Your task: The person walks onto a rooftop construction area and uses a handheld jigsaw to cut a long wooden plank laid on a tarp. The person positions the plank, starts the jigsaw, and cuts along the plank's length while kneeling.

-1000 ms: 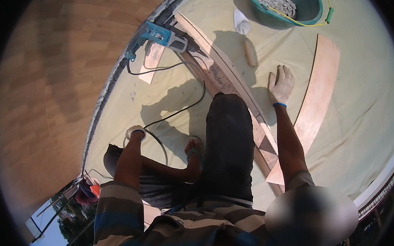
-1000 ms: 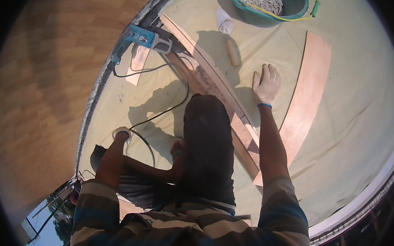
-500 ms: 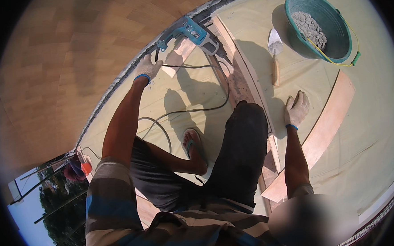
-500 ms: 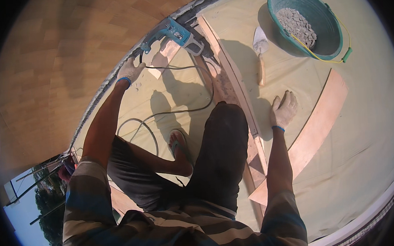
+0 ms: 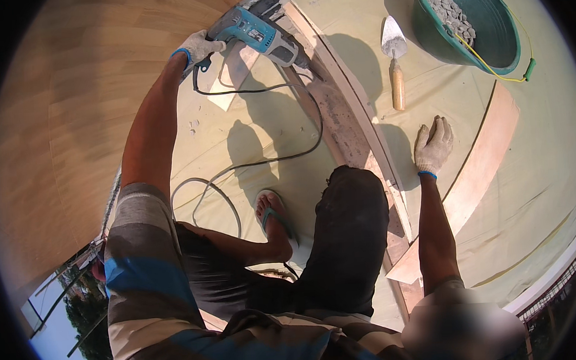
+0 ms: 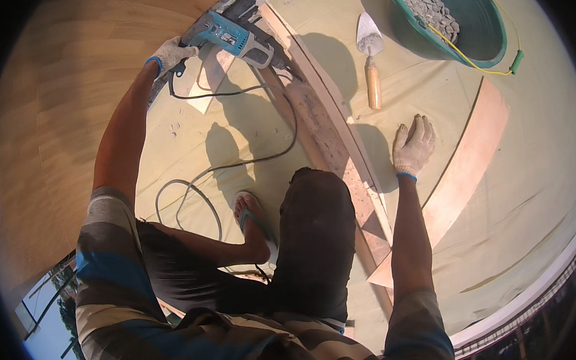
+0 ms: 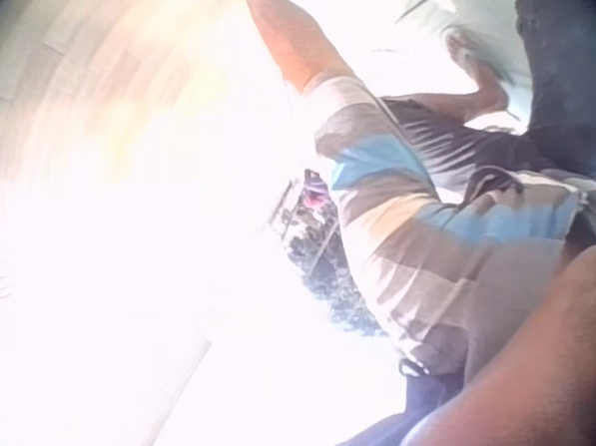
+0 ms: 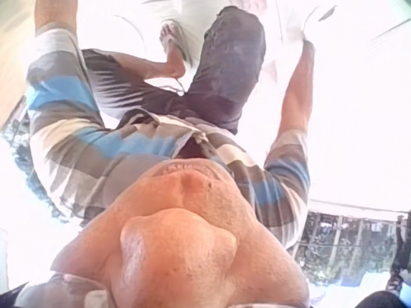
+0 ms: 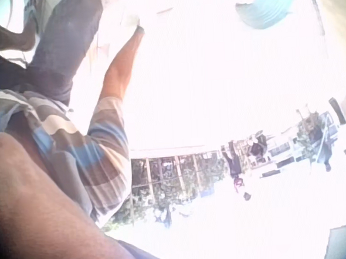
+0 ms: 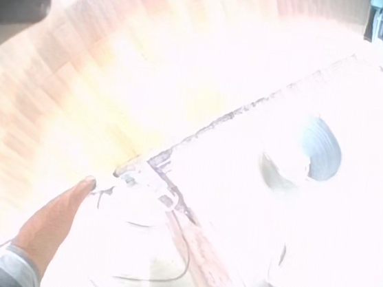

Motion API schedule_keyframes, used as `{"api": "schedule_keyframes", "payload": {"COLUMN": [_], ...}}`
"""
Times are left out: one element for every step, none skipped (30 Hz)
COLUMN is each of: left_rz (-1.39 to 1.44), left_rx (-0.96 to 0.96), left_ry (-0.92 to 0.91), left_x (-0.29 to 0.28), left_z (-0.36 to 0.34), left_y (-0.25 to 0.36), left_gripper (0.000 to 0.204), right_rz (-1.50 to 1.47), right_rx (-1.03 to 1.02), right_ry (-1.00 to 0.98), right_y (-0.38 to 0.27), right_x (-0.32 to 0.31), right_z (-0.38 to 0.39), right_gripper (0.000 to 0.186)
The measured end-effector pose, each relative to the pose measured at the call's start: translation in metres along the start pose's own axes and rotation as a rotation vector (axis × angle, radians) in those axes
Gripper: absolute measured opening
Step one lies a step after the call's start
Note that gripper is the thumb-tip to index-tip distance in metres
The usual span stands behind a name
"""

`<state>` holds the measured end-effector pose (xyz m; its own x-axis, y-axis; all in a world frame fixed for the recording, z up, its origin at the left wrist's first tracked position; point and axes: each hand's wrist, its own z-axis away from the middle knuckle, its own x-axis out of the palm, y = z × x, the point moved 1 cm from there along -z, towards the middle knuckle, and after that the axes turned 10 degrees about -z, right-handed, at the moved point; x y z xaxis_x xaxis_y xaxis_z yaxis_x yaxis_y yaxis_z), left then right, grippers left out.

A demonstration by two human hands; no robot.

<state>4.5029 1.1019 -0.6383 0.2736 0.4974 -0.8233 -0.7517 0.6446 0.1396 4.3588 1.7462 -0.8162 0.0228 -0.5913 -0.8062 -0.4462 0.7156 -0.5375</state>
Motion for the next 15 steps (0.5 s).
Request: {"api": "schedule_keyframes", "payload": {"left_rz": [0.024, 0.048, 0.074, 0.099, 0.126, 0.144, 0.160, 0.178, 0.236, 0.275, 0.315, 0.354, 0.347, 0.339, 0.330], "left_rx": [0.010, 0.030, 0.047, 0.064, 0.077, 0.081, 0.087, 0.091, 0.086, 0.097, 0.107, 0.117, 0.124, 0.130, 0.136], "left_ry": [-0.039, -0.046, -0.054, -0.058, -0.068, -0.079, -0.087, -0.096, -0.100, -0.115, -0.130, -0.145, -0.151, -0.158, -0.164], "left_x": [-0.004, -0.006, -0.005, -0.007, -0.007, -0.006, -0.008, -0.007, -0.004, -0.003, -0.002, -0.001, -0.002, -0.002, -0.003], "left_z": [0.000, 0.000, 0.002, 0.004, 0.005, 0.007, 0.009, 0.013, 0.017, 0.019, 0.022, 0.025, 0.027, 0.030, 0.033], "left_y": [0.001, 0.003, 0.004, 0.004, 0.006, 0.007, 0.010, 0.013, 0.016, 0.015, 0.015, 0.015, 0.019, 0.024, 0.029], "left_gripper": [0.048, 0.048, 0.048, 0.049, 0.048, 0.047, 0.045, 0.044, 0.043, 0.043, 0.043, 0.043, 0.042, 0.040, 0.038], "right_rz": [-0.002, -0.004, 0.015, 0.014, 0.013, 0.012, 0.011, 0.010, 0.009, 0.007, 0.004, 0.001, 0.013, 0.025, 0.036], "right_rx": [0.012, 0.025, 0.038, 0.042, 0.044, 0.044, 0.044, 0.043, 0.041, 0.041, 0.040, 0.039, 0.036, 0.032, 0.029], "right_ry": [0.002, 0.008, -0.021, -0.017, -0.014, -0.012, -0.009, -0.008, -0.007, -0.010, -0.014, -0.018, -0.011, -0.003, 0.004], "right_y": [0.000, 0.000, 0.001, 0.001, 0.000, 0.000, 0.001, 0.001, 0.002, 0.000, -0.001, -0.003, -0.002, 0.000, 0.001], "right_x": [0.001, 0.002, 0.001, 0.001, 0.002, 0.002, 0.002, 0.002, 0.002, 0.002, 0.002, 0.002, 0.002, 0.002, 0.003], "right_z": [0.002, 0.002, 0.001, 0.001, 0.001, 0.001, 0.001, 0.001, 0.001, 0.001, 0.001, 0.001, 0.001, 0.001, 0.001], "right_gripper": [0.049, 0.049, 0.049, 0.049, 0.049, 0.050, 0.050, 0.050, 0.050, 0.049, 0.049, 0.049, 0.049, 0.049, 0.049]}}
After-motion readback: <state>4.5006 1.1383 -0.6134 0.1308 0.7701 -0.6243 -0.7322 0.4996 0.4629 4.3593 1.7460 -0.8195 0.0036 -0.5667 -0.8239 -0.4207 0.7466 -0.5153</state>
